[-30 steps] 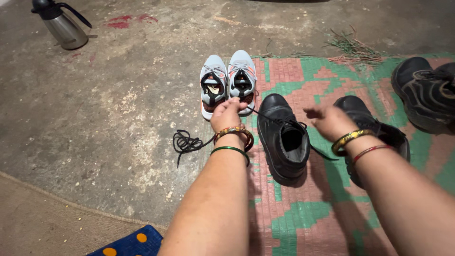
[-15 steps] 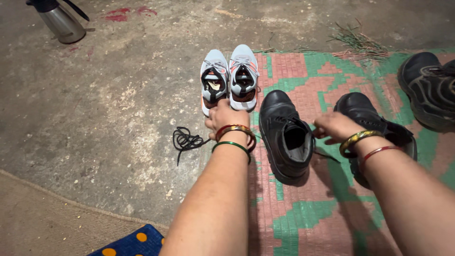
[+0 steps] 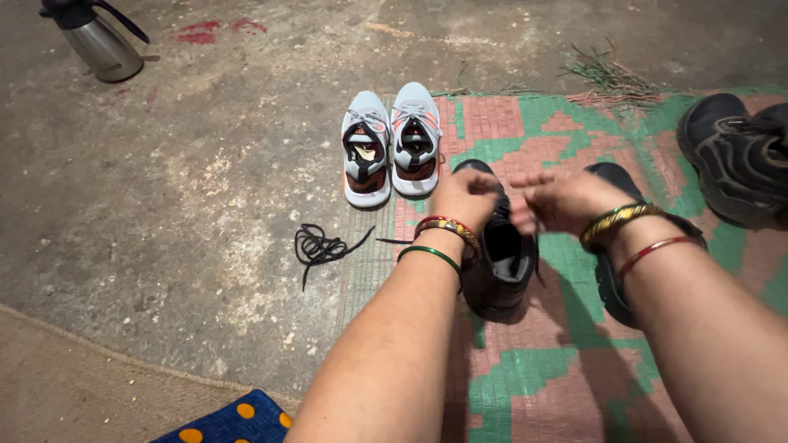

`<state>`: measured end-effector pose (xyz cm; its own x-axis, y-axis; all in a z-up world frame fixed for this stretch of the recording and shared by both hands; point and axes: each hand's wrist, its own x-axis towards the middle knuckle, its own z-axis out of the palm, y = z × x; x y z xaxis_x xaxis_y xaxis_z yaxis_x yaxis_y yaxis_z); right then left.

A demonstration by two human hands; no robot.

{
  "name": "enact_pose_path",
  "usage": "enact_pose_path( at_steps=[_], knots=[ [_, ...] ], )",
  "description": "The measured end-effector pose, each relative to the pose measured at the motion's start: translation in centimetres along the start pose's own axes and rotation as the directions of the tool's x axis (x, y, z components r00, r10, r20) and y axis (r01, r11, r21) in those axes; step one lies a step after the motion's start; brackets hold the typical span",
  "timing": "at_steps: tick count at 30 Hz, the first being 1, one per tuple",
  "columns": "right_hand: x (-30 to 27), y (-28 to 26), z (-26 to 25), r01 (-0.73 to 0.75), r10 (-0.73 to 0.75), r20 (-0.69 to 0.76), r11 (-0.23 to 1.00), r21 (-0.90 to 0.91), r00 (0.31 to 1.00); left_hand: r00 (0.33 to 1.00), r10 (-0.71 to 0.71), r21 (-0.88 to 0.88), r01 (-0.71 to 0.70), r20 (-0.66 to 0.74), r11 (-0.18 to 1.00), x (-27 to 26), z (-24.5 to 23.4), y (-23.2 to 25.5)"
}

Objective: The person laces a black shoe by threading the lace through eyelets and tying a knot. The hands manipulate the lace and shoe on a patterned mat while other shoes remain nearby.

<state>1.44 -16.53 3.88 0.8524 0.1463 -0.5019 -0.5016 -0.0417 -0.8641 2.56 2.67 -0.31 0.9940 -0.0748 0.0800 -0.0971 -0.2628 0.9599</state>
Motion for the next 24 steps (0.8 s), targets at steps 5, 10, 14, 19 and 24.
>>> enact_pose_path(
  at_steps=[5, 10, 14, 19, 24],
  knots=[
    [-1.9, -4.2, 1.9, 0.279, -0.278, 0.031, 0.944, -0.177, 0.96, 0.872, -0.267, -0.529, 0.465, 0.41, 0.71, 1.5, 1.8, -1.0],
    [-2.0, -4.5, 3.1, 0.426, -0.482, -0.005, 0.779, -0.46, 0.876, 0.957, -0.19, -0.481, 0.275, 0.218, 0.833, 0.6, -0.3, 0.0],
    [-2.5, -4.2, 3.5, 0.476, -0.566, 0.031, 0.66, -0.581, 0.824, 0.9, -0.163, -0.498, 0.366, 0.404, 0.786, -0.2, -2.6, 0.2],
    [-4.3, -4.7, 4.6, 0.313, -0.601, -0.105, 0.548, -0.776, 0.792, 0.901, -0.125, -0.441, 0.32, 0.416, 0.838, -0.5, -2.0, -0.4],
    [-5.9, -5.0, 5.2, 0.226, -0.644, -0.194, 0.51, -0.83, 0.74, 0.957, -0.198, -0.313, 0.258, 0.213, 0.914, -0.5, -4.2, -2.6]
  ],
)
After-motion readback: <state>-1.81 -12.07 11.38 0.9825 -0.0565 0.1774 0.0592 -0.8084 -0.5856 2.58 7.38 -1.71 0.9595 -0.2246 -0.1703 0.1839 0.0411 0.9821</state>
